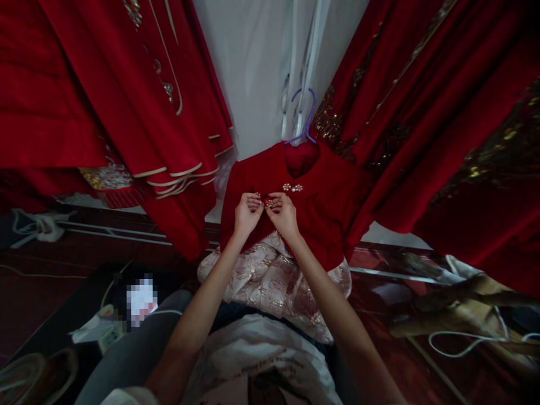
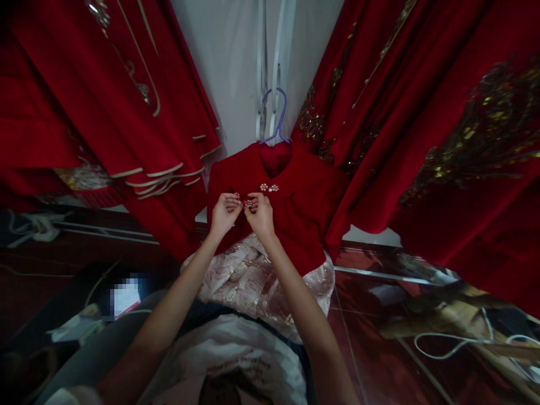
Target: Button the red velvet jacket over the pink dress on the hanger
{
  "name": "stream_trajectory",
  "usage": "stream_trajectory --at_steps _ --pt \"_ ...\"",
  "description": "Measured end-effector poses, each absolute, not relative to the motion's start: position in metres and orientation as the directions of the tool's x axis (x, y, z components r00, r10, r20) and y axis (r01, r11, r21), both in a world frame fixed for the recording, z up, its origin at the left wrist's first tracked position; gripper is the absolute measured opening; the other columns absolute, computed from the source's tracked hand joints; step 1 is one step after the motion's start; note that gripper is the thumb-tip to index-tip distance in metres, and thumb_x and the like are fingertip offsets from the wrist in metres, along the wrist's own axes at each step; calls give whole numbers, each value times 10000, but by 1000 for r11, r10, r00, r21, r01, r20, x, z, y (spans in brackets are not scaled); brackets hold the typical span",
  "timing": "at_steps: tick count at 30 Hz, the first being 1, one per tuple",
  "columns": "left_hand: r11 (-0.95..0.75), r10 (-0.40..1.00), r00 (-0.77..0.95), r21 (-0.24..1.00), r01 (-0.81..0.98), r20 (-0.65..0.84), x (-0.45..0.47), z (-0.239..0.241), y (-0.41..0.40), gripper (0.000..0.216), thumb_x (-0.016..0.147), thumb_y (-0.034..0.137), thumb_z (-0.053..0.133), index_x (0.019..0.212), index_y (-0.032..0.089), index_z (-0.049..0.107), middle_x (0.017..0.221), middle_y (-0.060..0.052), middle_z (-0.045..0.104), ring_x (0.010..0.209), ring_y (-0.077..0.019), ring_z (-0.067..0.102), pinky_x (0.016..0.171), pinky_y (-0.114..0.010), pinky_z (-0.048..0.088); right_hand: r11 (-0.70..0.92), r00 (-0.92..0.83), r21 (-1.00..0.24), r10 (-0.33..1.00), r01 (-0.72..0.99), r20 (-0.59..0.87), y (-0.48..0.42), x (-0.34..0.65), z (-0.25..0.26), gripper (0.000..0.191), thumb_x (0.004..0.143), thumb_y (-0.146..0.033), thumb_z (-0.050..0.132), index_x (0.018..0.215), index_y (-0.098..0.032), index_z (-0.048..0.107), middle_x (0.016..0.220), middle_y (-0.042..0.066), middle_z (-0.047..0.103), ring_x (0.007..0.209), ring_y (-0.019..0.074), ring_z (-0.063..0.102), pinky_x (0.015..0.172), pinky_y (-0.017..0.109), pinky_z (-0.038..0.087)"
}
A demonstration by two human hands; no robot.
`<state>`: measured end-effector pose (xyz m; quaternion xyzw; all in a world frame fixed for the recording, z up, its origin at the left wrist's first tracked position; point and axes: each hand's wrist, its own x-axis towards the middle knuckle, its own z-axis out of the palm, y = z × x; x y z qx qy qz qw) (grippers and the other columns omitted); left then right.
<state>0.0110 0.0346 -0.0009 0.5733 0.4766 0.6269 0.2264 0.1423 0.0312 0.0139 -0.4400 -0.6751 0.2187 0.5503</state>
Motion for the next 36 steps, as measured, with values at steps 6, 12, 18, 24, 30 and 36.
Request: stream_trajectory --at_steps 6,12,18,24,30,36 --pt "-464 852 -235 883 71 467 10 -1 37 143 748 209 627 879 154 644 878 -59 706 796 -135 667 760 -272 542 556 2 -728 794 402 608 28 135 18 297 735 -70 578 1014 -172 580 982 66 549 773 130 586 731 283 568" --pt "-441 877 -194 897 41 440 5 6 32 173 736 206 645 891 145 693 876 -63 731 792 -140 678 792 -287 551 541 49 -744 795 393 604 28 129 21 248 760 -91 581 992 -176 575 971 63 553 792 138 586 725 276 566" --pt "-427 875 -200 897 114 441 8 8 29 213 711 216 705 909 139 684 907 -73 732 762 -138 688 774 -299 574 539 31 -735 798 411 602 31 127 19 252 773 -73 551 997 -184 583 1003 80 536 807 158 580 794 328 553" --pt "-425 871 -183 886 188 456 2 7 34 198 711 159 668 903 143 714 890 -64 747 761 -143 703 786 -309 582 543 -28 -761 820 355 572 30 132 21 301 749 -90 579 1037 -172 598 1003 73 538 805 138 591 765 291 568" --pt "-414 874 -142 866 282 464 -6 11 35 164 704 212 698 845 136 731 833 -80 750 713 -167 705 748 -330 586 550 -23 -752 812 364 583 31 137 17 208 846 -207 554 1030 -166 640 958 76 572 796 141 596 741 284 564" --pt "-463 870 4 812 356 494 -18 16 39 133 738 213 666 860 164 690 830 -49 733 738 -143 694 726 -284 571 538 28 -761 810 362 586 32 132 18 186 857 -214 540 994 -171 659 958 82 610 794 147 616 718 280 566"
